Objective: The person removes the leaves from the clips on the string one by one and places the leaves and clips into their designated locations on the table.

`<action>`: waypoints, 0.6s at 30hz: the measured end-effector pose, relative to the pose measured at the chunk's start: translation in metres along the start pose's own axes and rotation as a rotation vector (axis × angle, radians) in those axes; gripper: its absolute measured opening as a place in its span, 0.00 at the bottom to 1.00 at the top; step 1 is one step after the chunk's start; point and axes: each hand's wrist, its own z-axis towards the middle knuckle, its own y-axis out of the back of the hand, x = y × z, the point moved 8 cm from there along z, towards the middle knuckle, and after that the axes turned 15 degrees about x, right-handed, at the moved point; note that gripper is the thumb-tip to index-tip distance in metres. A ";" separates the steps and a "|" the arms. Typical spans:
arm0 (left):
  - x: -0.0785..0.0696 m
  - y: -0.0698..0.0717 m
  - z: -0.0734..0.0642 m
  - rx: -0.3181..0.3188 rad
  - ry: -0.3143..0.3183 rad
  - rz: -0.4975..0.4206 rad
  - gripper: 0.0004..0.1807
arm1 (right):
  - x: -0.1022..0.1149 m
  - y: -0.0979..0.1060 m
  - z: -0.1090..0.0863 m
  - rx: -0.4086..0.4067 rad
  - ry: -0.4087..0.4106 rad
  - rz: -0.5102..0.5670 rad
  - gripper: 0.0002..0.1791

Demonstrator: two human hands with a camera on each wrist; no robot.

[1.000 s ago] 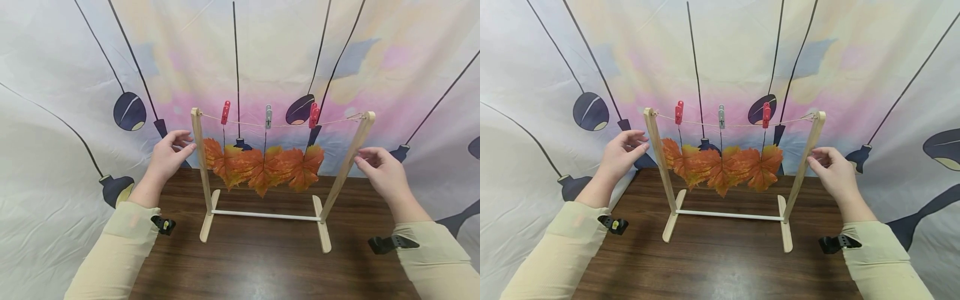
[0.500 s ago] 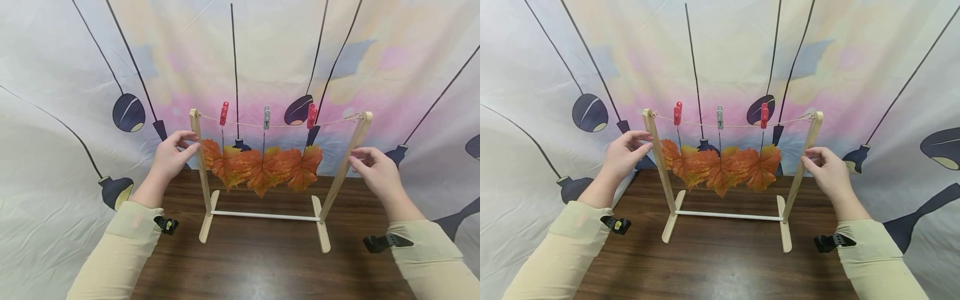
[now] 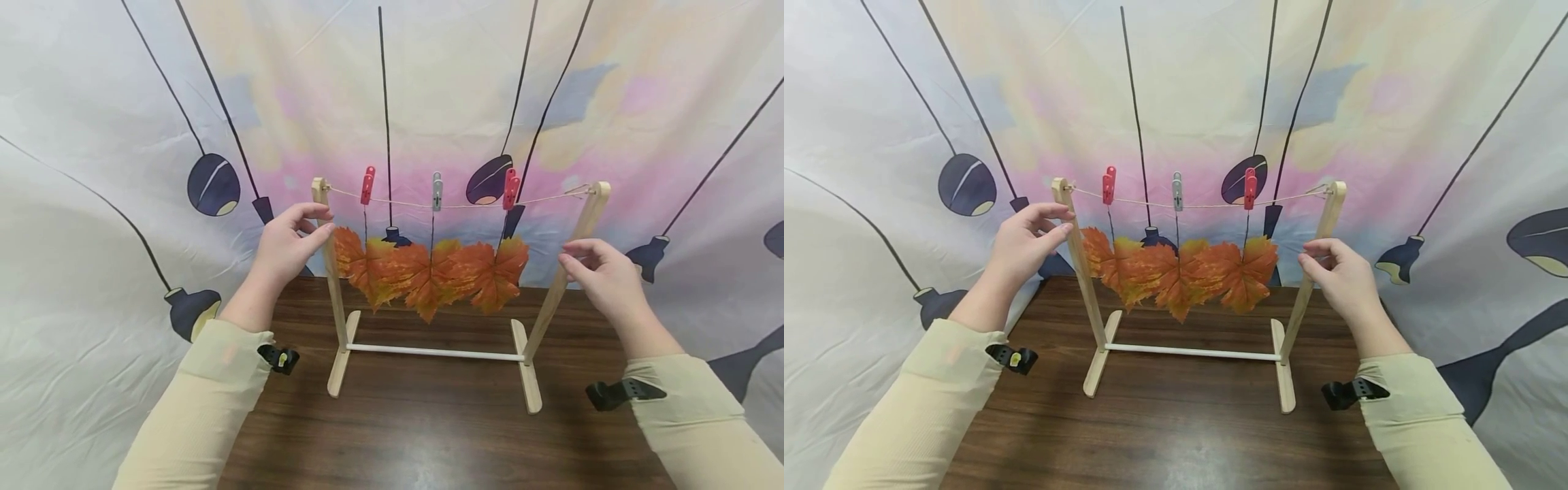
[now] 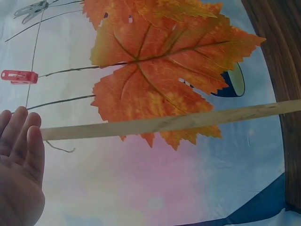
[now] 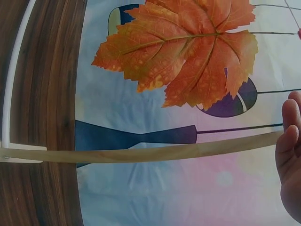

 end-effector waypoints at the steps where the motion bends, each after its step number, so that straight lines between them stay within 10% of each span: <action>1: -0.001 0.000 0.001 0.000 -0.001 -0.003 0.17 | 0.001 -0.001 0.001 0.003 0.003 0.007 0.19; 18: -0.017 -0.014 0.016 0.050 -0.043 -0.020 0.17 | 0.000 -0.011 0.006 0.045 -0.032 0.018 0.21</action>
